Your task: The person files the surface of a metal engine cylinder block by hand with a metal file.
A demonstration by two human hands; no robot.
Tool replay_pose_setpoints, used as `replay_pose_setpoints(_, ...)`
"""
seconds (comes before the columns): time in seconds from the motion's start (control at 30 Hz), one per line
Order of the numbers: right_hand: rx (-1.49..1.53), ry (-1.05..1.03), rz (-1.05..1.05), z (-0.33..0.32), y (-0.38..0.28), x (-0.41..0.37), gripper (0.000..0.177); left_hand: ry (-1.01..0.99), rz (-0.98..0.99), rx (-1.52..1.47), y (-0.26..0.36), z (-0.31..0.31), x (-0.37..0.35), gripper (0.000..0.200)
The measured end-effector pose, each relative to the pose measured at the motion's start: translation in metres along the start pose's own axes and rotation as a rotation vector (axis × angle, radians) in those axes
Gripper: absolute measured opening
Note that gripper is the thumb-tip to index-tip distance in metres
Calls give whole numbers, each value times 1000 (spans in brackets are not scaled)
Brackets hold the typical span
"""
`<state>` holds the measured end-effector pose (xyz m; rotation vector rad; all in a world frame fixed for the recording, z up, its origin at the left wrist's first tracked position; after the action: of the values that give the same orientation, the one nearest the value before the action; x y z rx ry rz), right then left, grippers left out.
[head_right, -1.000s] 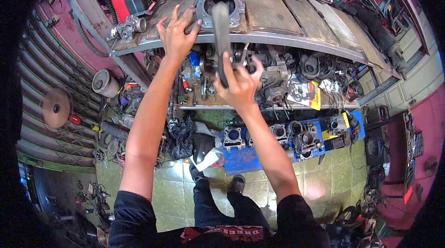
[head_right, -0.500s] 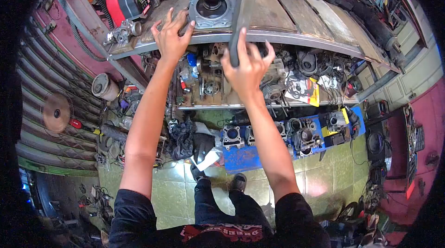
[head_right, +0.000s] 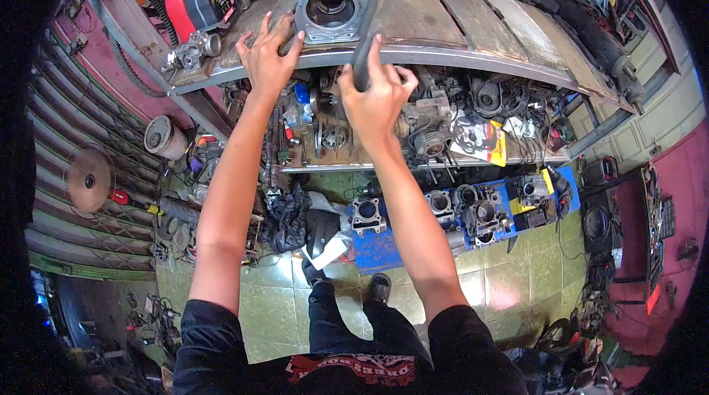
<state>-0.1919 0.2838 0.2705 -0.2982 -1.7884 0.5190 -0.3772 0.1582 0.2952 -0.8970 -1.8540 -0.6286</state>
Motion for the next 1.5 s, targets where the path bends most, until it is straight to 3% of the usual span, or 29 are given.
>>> replay_pose_setpoints(0.07, 5, -5, -56, 9, 1, -27, 74, -9, -1, 8, 0, 1, -2, 35)
replay_pose_setpoints(0.13, 112, -9, 39, 6, 6, -57, 73, -4, -5, 22, -1, 0, 1, 35)
replay_pose_setpoints(0.33, -35, 43, -176, -12, -21, -14, 72, -8, 9, 41, 2, 0, 0, 35)
replay_pose_setpoints(0.43, -139, -40, -424, 14, -36, -9, 77, -18, 6, 45, 1, 0, 0, 35)
replay_pose_setpoints(0.67, -88, -181, -423, 6, -20, -74, 79, 2, 3, 26, 1, 0, 2, 35)
replay_pose_setpoints(0.77, -88, -38, -463, 5, -36, -36, 77, -6, 4, 39, 0, 1, -1, 35)
replay_pose_setpoints(0.87, -120, -43, -494, 17, -34, -18, 76, -23, 0, 33, 3, -1, -2, 35)
replay_pose_setpoints(1.03, -84, -213, -393, 12, -4, -82, 76, -15, -8, 30, -1, 0, 0, 33)
replay_pose_setpoints(1.2, -182, -95, -363, -31, -15, -19, 72, -9, -15, 11, -1, 0, 0, 33)
replay_pose_setpoints(1.37, -522, -312, -233, -20, 36, 72, 70, -38, -27, -7, -1, -1, 1, 35)
replay_pose_setpoints(1.5, -561, -508, -133, 3, 67, 120, 66, -73, -34, -13, -1, -2, 3, 35)
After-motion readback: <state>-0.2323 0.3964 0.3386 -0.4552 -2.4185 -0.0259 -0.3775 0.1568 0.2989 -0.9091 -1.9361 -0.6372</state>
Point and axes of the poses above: each hand's wrist, its own x-axis towards the middle knuckle, its own z-axis out of the palm, y = z × x, the point moved 9 cm from there along x, towards the middle knuckle, and after that the axes turned 6 degrees about x, right-handed, at the moved point
